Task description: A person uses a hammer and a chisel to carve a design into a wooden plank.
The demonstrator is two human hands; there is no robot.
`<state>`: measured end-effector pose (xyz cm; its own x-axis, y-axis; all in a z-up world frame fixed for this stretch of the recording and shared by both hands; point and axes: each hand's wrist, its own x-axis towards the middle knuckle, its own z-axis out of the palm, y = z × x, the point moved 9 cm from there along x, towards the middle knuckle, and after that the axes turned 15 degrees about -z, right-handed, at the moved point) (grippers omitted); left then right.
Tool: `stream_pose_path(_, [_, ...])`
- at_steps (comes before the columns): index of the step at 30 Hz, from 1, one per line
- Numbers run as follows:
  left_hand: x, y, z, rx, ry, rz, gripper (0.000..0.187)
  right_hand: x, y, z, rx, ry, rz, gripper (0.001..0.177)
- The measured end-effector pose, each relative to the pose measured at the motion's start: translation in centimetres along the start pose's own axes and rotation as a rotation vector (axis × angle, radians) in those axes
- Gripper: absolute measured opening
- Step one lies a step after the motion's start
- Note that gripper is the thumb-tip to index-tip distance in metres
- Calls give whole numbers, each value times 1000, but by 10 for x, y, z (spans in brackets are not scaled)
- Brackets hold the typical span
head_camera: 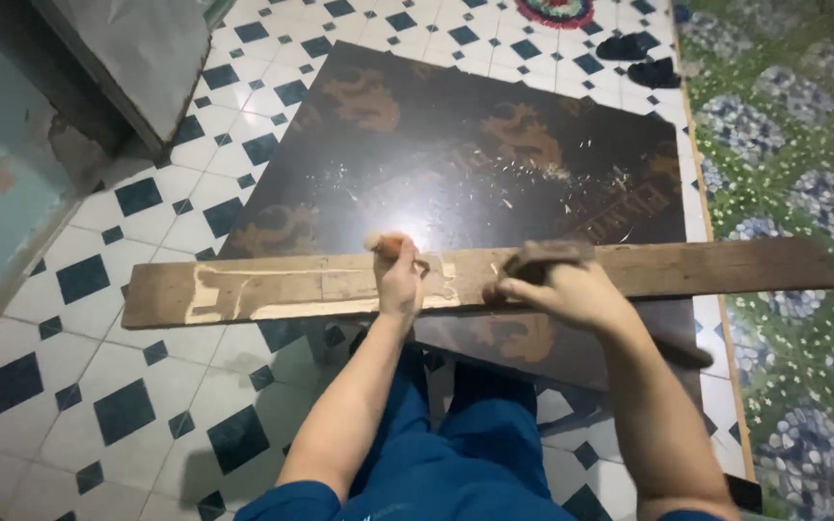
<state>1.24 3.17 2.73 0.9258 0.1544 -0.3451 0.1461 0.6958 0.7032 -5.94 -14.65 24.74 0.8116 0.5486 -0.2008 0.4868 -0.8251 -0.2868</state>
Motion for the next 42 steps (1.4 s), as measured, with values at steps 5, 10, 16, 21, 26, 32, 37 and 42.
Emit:
stream_pose_path(5, [-9, 18, 14, -5, -126, 142, 51, -25, 65, 50, 322, 30, 235, 68])
stream_pose_path(10, [-29, 83, 34, -85, -183, 346, 21, -38, 93, 79, 471, 176, 284, 65])
stream_pose_path(16, [1, 33, 24, 229, -255, 300, 62, -31, 104, 89, 521, 269, 245, 60])
stream_pose_path(21, [-4, 27, 28, 320, -242, 337, 65, -27, 106, 90, 532, 259, 222, 61])
stream_pose_path(26, [24, 3, 16, 407, -255, 336, 67, -7, 36, 29, 393, 136, 158, 88])
stream_pose_path(32, [16, 1, 23, 692, -205, 451, 50, 40, -13, -24, 65, 420, -206, 50])
stream_pose_path(37, [13, -5, 26, 777, -178, 416, 37, 92, -37, -38, -46, 416, -221, 42])
stream_pose_path(42, [39, -23, 12, 817, -173, 379, 45, 65, -90, -68, -599, 674, -568, 24])
